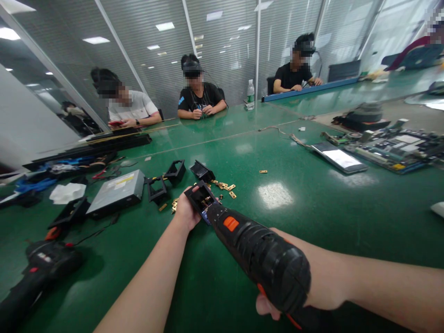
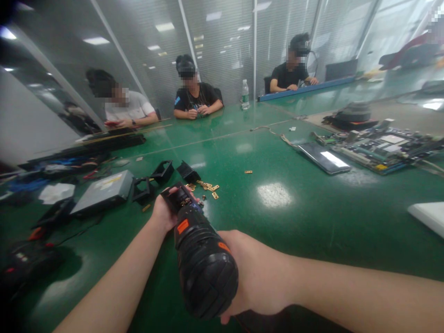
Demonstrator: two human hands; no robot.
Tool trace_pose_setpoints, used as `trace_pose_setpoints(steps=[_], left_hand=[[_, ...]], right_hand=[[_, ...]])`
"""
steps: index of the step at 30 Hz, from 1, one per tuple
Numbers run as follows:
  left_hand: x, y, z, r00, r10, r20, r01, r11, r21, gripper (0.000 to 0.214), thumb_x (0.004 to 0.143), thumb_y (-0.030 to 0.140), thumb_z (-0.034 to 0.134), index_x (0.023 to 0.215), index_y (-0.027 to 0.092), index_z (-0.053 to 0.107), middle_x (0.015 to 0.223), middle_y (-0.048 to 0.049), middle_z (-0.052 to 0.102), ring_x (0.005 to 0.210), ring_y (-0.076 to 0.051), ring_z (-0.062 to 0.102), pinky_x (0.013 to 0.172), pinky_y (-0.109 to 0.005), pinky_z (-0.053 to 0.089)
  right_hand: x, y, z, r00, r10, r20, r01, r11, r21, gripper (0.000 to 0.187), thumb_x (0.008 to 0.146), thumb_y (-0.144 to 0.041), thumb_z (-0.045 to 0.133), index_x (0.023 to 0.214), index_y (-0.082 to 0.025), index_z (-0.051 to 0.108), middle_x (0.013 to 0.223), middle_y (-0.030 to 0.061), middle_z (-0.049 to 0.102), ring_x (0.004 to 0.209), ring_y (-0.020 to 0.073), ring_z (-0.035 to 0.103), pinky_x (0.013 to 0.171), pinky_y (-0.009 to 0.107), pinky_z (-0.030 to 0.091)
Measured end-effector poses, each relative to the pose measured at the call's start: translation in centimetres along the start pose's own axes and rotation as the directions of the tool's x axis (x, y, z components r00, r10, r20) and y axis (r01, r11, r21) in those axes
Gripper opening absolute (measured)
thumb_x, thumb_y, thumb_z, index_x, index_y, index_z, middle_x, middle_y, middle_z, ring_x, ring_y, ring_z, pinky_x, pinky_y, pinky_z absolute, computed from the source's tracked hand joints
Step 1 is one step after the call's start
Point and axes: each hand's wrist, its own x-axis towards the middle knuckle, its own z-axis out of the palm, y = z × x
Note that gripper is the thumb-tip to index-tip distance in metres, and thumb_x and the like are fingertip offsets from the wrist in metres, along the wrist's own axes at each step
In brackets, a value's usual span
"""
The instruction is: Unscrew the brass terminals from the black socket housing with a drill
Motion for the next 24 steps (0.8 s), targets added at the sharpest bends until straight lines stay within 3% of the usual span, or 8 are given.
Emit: trace_pose_setpoints(steps=[5,9,13,17,20,24], left_hand=[[0.04,0.01,-0.01,1.0,-0.01,-0.009,0.01,1.0,-0.005,0.029,0.08,0.033,0.046,0.077,0.012,0.066,0.068,-0.0113,0.067,0.072,-0.03,0.069,0.061,-0.043,0.056],[0.05,0.01,0.01,1.0,0.0,-0.01,0.0,1.0,-0.006,0.026,0.079,0.032,0.047,0.075,0.013,0.065,0.068,-0.0118,0.067,0.072,-0.031,0.069,0.061,-0.043,0.056],[0.03,-0.04,-0.05,1.0,0.002,-0.005,-0.002,1.0,-0.004,0.027,0.078,0.031,0.047,0.078,0.011,0.066,0.068,-0.0122,0.067,0.071,-0.031,0.069,0.061,-0.044,0.056],[0.05,-0.04,-0.13,1.0,-0.01,0.006,0.01,1.0,-0.002,0.026,0.077,0.029,0.046,0.079,0.012,0.065,0.069,-0.0118,0.067,0.071,-0.032,0.069,0.061,-0.045,0.056],[0.06,-0.02,-0.12,1.0,-0.004,0.006,0.004,1.0,0.006,0.026,0.078,0.031,0.047,0.078,0.012,0.065,0.069,-0.0119,0.067,0.071,-0.032,0.069,0.059,-0.043,0.056],[-0.02,0.0,-0.01,1.0,0.001,0.001,-0.001,1.0,-0.002,0.026,0.078,0.032,0.048,0.079,0.012,0.065,0.069,-0.0115,0.067,0.072,-0.031,0.069,0.059,-0.043,0.055]], right_hand=[[0.03,0.08,0.03,0.997,-0.081,-0.015,0.08,0.996,-0.05,0.062,0.054,-0.017,0.088,0.102,-0.015,0.049,0.071,0.0006,0.069,0.06,0.014,0.066,0.052,0.02,0.054],[0.0,0.32,-0.09,0.999,-0.046,0.012,0.046,0.999,-0.011,0.047,0.062,-0.01,0.079,0.096,-0.015,0.047,0.07,-0.001,0.067,0.061,0.011,0.064,0.052,0.018,0.054],[0.03,0.56,-0.31,1.0,0.026,0.005,-0.026,0.999,0.028,0.048,0.065,-0.001,0.075,0.098,-0.016,0.044,0.072,-0.0056,0.061,0.061,0.0095,0.065,0.055,0.019,0.056],[0.08,0.77,-0.25,0.999,-0.039,0.018,0.039,0.999,0.015,0.041,0.064,-0.008,0.077,0.09,-0.015,0.046,0.071,-0.0011,0.065,0.063,0.0111,0.066,0.055,0.019,0.056],[0.06,0.81,-0.21,0.997,-0.073,0.021,0.073,0.997,0.009,0.045,0.065,-0.011,0.078,0.098,-0.014,0.047,0.073,0.0009,0.068,0.064,0.0118,0.066,0.056,0.02,0.056],[0.0,0.43,-0.38,1.0,0.002,0.025,-0.003,0.999,0.042,0.055,0.067,-0.007,0.077,0.113,-0.014,0.049,0.072,-0.0027,0.063,0.063,0.0111,0.066,0.056,0.02,0.056]])
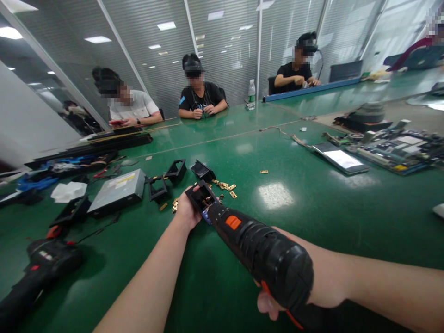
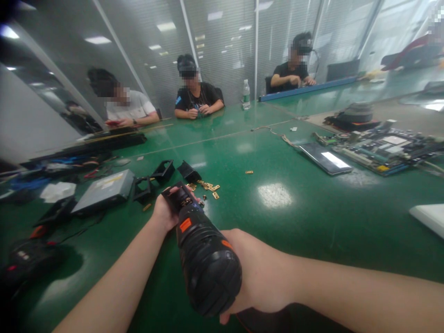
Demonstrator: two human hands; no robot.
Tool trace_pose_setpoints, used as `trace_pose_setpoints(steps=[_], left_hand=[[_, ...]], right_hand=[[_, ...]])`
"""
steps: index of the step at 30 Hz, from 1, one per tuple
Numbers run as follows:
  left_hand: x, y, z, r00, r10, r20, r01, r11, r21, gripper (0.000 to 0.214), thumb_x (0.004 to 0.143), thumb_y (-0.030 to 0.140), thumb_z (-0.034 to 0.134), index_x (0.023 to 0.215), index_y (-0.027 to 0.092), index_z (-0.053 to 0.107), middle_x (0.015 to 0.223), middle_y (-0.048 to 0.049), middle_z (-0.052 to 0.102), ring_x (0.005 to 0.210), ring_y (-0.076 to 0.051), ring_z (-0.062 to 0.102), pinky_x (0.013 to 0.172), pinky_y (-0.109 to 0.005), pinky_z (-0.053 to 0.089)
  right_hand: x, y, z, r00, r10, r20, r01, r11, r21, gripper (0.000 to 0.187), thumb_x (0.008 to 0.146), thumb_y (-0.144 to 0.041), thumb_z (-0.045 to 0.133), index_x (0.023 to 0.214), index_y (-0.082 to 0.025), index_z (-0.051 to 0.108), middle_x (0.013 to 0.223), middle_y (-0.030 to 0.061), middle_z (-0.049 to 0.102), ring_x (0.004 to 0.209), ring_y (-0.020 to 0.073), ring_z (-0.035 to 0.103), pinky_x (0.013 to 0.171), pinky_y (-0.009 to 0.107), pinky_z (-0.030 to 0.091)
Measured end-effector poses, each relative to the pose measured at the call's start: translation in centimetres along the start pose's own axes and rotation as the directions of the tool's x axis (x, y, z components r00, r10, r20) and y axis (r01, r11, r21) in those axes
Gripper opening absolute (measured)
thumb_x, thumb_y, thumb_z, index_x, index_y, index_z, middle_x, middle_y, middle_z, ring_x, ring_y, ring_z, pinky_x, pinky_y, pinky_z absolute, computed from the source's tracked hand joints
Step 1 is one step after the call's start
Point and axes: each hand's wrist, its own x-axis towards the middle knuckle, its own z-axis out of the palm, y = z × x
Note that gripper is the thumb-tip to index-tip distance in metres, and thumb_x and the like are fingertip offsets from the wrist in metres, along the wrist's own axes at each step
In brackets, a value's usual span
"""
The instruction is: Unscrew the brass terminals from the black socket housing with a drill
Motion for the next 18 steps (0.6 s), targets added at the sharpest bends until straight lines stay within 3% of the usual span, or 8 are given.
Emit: trace_pose_setpoints(steps=[3,7,10,13,16,18], left_hand=[[-0.1,0.0,0.1,1.0,-0.013,0.004,0.013,1.0,-0.006,0.027,0.078,0.033,0.047,0.079,0.012,0.065,0.07,-0.0117,0.067,0.071,-0.031,0.069,0.06,-0.044,0.055],[-0.2,0.1,0.2,1.0,-0.019,-0.014,0.019,1.0,-0.009,0.026,0.079,0.032,0.048,0.077,0.013,0.065,0.069,-0.0117,0.067,0.071,-0.031,0.069,0.061,-0.044,0.056],[-0.2,0.1,0.2,1.0,-0.017,-0.018,0.017,1.0,-0.014,0.026,0.08,0.033,0.046,0.076,0.014,0.064,0.068,-0.0108,0.067,0.069,-0.029,0.069,0.062,-0.043,0.056],[-0.1,0.2,0.1,1.0,-0.019,-0.019,0.019,1.0,-0.004,0.028,0.081,0.033,0.045,0.077,0.014,0.065,0.067,-0.0099,0.066,0.066,-0.029,0.068,0.062,-0.044,0.055],[0.0,0.2,0.1,1.0,-0.002,-0.018,0.002,1.0,0.0,0.028,0.081,0.032,0.045,0.079,0.013,0.066,0.069,-0.0113,0.067,0.065,-0.03,0.068,0.064,-0.046,0.055],[0.0,0.3,0.2,1.0,0.005,-0.029,-0.005,1.0,-0.001,0.028,0.08,0.032,0.046,0.08,0.014,0.066,0.07,-0.0114,0.068,0.066,-0.031,0.068,0.065,-0.047,0.055]], right_hand=[[0.1,-0.3,-0.2,1.0,0.015,0.007,-0.015,1.0,0.021,0.061,0.065,-0.01,0.081,0.118,-0.014,0.05,0.079,-0.0008,0.062,0.063,0.011,0.066,0.057,0.022,0.057],[0.4,-0.1,-0.4,0.999,0.018,0.041,-0.016,0.998,-0.058,0.043,0.058,-0.021,0.088,0.09,-0.012,0.06,0.078,-0.0002,0.062,0.063,0.0097,0.063,0.056,0.02,0.054],[0.6,-0.1,-0.5,0.997,0.021,0.079,-0.017,0.998,-0.063,0.037,0.061,-0.028,0.087,0.081,-0.012,0.061,0.075,-0.0013,0.061,0.064,0.0089,0.06,0.06,0.021,0.053],[0.8,-0.3,-0.6,0.994,-0.101,0.038,0.106,0.982,-0.158,0.033,0.061,-0.027,0.087,0.078,-0.013,0.062,0.078,-0.0014,0.063,0.071,0.0088,0.059,0.069,0.022,0.052],[1.0,-0.2,-0.8,0.962,-0.272,0.04,0.27,0.907,-0.325,0.032,0.061,-0.03,0.087,0.078,-0.013,0.066,0.078,-0.0012,0.066,0.075,0.0112,0.061,0.074,0.023,0.051],[1.0,-0.1,-1.1,0.952,-0.303,0.044,0.298,0.882,-0.365,0.033,0.059,-0.03,0.088,0.08,-0.014,0.068,0.078,-0.0014,0.066,0.074,0.0117,0.061,0.072,0.022,0.051]])
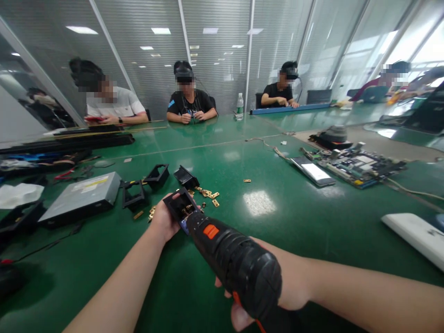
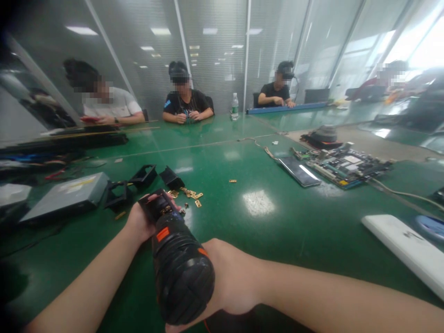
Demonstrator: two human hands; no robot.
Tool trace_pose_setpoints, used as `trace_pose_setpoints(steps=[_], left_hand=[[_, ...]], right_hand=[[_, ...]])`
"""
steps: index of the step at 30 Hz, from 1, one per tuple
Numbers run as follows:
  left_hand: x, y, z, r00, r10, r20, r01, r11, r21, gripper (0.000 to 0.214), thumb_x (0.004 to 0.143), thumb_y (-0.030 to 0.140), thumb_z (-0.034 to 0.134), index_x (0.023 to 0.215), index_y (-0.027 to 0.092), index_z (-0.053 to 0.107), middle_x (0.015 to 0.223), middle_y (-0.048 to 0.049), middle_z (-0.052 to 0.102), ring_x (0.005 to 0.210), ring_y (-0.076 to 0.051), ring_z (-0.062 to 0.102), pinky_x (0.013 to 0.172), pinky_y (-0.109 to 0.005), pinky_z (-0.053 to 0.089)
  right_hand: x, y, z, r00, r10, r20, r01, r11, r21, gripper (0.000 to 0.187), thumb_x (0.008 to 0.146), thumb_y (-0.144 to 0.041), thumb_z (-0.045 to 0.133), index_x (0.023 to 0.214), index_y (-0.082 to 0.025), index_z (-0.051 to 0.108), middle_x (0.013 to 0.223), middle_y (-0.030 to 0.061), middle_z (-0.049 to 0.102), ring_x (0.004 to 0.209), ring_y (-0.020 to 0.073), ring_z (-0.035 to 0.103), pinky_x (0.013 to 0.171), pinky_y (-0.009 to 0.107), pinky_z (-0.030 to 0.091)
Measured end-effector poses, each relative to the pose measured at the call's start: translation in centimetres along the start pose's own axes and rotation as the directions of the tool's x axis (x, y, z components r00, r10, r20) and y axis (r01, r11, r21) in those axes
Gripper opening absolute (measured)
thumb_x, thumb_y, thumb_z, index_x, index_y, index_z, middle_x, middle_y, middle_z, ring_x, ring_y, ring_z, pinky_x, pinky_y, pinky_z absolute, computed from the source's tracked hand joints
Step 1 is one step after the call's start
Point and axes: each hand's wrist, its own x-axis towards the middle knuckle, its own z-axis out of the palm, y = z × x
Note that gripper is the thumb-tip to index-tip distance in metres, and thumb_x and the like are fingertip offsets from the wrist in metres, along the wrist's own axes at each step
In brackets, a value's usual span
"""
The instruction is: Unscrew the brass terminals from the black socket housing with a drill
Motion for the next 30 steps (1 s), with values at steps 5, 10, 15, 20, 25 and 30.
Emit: trace_pose_setpoints(steps=[5,10,15,20,25,30], left_hand=[[-0.3,0.2,0.4,1.0,0.004,-0.026,-0.003,1.0,0.026,0.027,0.081,0.032,0.045,0.08,0.014,0.066,0.069,-0.0125,0.068,0.065,-0.031,0.068,0.062,-0.046,0.055],[-0.1,0.1,0.3,0.999,-0.016,-0.031,0.016,1.0,-0.001,0.029,0.082,0.034,0.043,0.079,0.015,0.065,0.069,-0.0119,0.067,0.065,-0.031,0.068,0.062,-0.045,0.055],[0.1,0.0,0.1,0.999,-0.028,-0.034,0.028,1.0,-0.012,0.027,0.08,0.034,0.046,0.079,0.015,0.065,0.069,-0.0112,0.067,0.066,-0.03,0.068,0.063,-0.045,0.055],[0.1,-0.1,0.0,1.0,-0.018,-0.01,0.017,1.0,-0.007,0.024,0.078,0.031,0.047,0.078,0.014,0.065,0.068,-0.0119,0.067,0.065,-0.031,0.068,0.062,-0.047,0.055],[0.1,0.0,0.0,1.0,-0.021,-0.013,0.021,0.999,-0.025,0.023,0.077,0.03,0.048,0.08,0.015,0.065,0.07,-0.0112,0.067,0.066,-0.031,0.067,0.062,-0.046,0.055],[0.1,0.0,-0.1,1.0,-0.026,0.0,0.026,0.999,-0.026,0.026,0.079,0.031,0.047,0.08,0.014,0.065,0.071,-0.0118,0.068,0.066,-0.03,0.067,0.064,-0.047,0.055]], right_hand=[[0.1,-0.2,-0.3,0.999,0.037,0.029,-0.039,0.997,0.071,0.032,0.06,-0.029,0.088,0.077,-0.013,0.066,0.074,-0.0028,0.064,0.068,0.009,0.059,0.066,0.018,0.049],[0.4,-0.1,-0.2,0.995,-0.098,0.037,0.101,0.988,-0.114,0.029,0.064,-0.032,0.085,0.076,-0.015,0.064,0.076,-0.0029,0.064,0.074,0.0113,0.061,0.075,0.022,0.049],[0.0,0.6,0.1,1.0,0.01,0.008,-0.009,0.996,-0.086,0.034,0.061,-0.035,0.086,0.082,-0.015,0.068,0.08,-0.0016,0.067,0.072,0.0122,0.063,0.076,0.024,0.052],[0.0,0.9,0.2,0.996,-0.067,0.058,0.077,0.979,-0.189,0.031,0.066,-0.03,0.083,0.088,-0.015,0.069,0.088,0.002,0.071,0.082,0.0158,0.065,0.078,0.026,0.053],[-0.1,0.7,0.4,0.999,-0.03,-0.015,0.029,0.994,-0.108,0.031,0.064,-0.028,0.085,0.088,-0.015,0.07,0.086,0.0013,0.071,0.075,0.0138,0.065,0.074,0.026,0.054],[-0.2,0.7,0.3,0.996,-0.087,0.002,0.086,0.984,-0.156,0.029,0.066,-0.031,0.084,0.088,-0.016,0.071,0.087,0.0026,0.07,0.08,0.0159,0.064,0.079,0.029,0.054]])
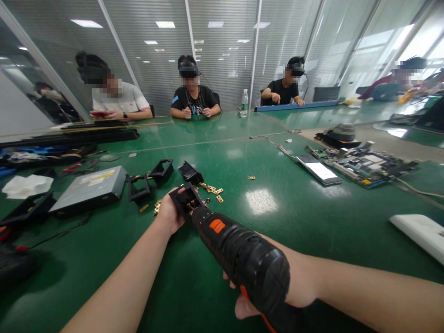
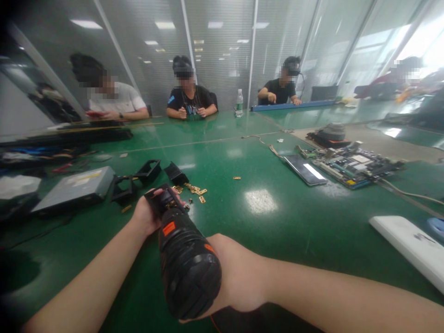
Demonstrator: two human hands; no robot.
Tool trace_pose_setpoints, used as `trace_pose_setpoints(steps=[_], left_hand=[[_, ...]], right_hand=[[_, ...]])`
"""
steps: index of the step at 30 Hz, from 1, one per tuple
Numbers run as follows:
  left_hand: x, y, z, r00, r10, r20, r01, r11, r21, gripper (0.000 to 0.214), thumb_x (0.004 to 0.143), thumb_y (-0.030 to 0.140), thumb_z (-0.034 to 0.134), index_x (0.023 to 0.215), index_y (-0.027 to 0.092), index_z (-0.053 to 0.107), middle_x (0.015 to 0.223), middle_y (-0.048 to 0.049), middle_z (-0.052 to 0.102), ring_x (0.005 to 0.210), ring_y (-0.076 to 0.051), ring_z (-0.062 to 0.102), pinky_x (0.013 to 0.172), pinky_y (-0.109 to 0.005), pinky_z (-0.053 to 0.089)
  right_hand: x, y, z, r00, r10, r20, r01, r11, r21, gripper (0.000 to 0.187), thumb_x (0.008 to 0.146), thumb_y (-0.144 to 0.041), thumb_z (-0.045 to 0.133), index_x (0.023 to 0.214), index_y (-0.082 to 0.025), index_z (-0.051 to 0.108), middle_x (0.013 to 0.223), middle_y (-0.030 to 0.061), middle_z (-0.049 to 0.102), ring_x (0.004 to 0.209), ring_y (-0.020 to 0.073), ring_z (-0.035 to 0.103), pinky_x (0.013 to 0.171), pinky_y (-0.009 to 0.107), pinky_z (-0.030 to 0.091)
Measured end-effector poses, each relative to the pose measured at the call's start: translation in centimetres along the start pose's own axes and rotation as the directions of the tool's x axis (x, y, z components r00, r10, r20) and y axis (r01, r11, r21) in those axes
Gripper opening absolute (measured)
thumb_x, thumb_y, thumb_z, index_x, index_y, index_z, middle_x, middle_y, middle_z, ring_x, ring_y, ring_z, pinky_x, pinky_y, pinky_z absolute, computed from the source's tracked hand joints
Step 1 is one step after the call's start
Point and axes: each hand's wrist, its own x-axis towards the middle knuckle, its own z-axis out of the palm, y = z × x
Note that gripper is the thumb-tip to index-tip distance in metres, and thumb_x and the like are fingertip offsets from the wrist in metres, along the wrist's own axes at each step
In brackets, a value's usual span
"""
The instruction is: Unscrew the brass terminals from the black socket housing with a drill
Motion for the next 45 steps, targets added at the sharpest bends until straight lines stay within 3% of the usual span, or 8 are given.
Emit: trace_pose_setpoints(steps=[6,11,23,33,40,45], left_hand=[[0.1,-0.1,0.0,1.0,0.023,0.012,-0.023,1.0,0.016,0.029,0.081,0.034,0.044,0.078,0.014,0.065,0.068,-0.0118,0.067,0.066,-0.031,0.067,0.063,-0.046,0.055],[0.0,-0.1,-0.1,1.0,0.014,0.027,-0.015,0.999,0.032,0.024,0.077,0.03,0.048,0.079,0.015,0.066,0.07,-0.0107,0.068,0.068,-0.03,0.068,0.064,-0.045,0.056],[0.2,-0.1,-0.1,1.0,0.025,0.006,-0.025,0.999,0.02,0.028,0.08,0.033,0.046,0.077,0.014,0.066,0.069,-0.0108,0.068,0.067,-0.029,0.068,0.068,-0.048,0.056],[-0.2,0.0,0.4,1.0,0.02,0.004,-0.02,1.0,0.02,0.029,0.081,0.032,0.044,0.076,0.013,0.065,0.067,-0.0118,0.066,0.066,-0.03,0.067,0.058,-0.044,0.054],[-0.2,-0.1,0.3,1.0,0.019,0.014,-0.019,1.0,0.015,0.03,0.082,0.035,0.043,0.076,0.013,0.064,0.067,-0.0116,0.066,0.065,-0.031,0.067,0.06,-0.045,0.055],[-0.3,-0.1,0.4,1.0,0.009,0.01,-0.009,1.0,0.03,0.027,0.08,0.034,0.046,0.077,0.014,0.063,0.065,-0.0101,0.065,0.063,-0.03,0.067,0.056,-0.044,0.055]], right_hand=[[0.2,-1.0,-0.4,0.994,0.108,0.016,-0.109,0.984,0.138,0.02,0.064,-0.017,0.082,0.078,-0.013,0.068,0.074,-0.0017,0.063,0.066,0.0105,0.057,0.073,0.025,0.053],[0.4,-1.6,-0.6,0.999,0.016,0.032,-0.02,0.991,0.133,0.017,0.065,-0.006,0.076,0.075,-0.015,0.065,0.073,-0.0037,0.059,0.068,0.0092,0.056,0.076,0.023,0.051],[0.0,-0.9,-0.4,0.995,0.098,0.015,-0.099,0.989,0.112,0.017,0.064,-0.013,0.079,0.071,-0.013,0.063,0.068,-0.0038,0.058,0.063,0.0098,0.054,0.067,0.023,0.05],[0.0,-1.3,-0.4,0.991,0.13,0.031,-0.132,0.988,0.084,0.02,0.066,-0.02,0.08,0.071,-0.014,0.061,0.069,-0.0024,0.059,0.065,0.0119,0.056,0.065,0.025,0.049],[-0.4,-1.4,-0.1,0.993,0.111,0.037,-0.113,0.992,0.052,0.015,0.067,-0.011,0.075,0.072,-0.014,0.062,0.069,-0.0032,0.057,0.066,0.0111,0.055,0.066,0.024,0.048],[0.0,-2.1,-0.3,0.991,0.133,0.014,-0.134,0.989,0.069,0.017,0.066,-0.006,0.075,0.068,-0.013,0.059,0.067,-0.0037,0.056,0.06,0.0083,0.052,0.059,0.019,0.045]])
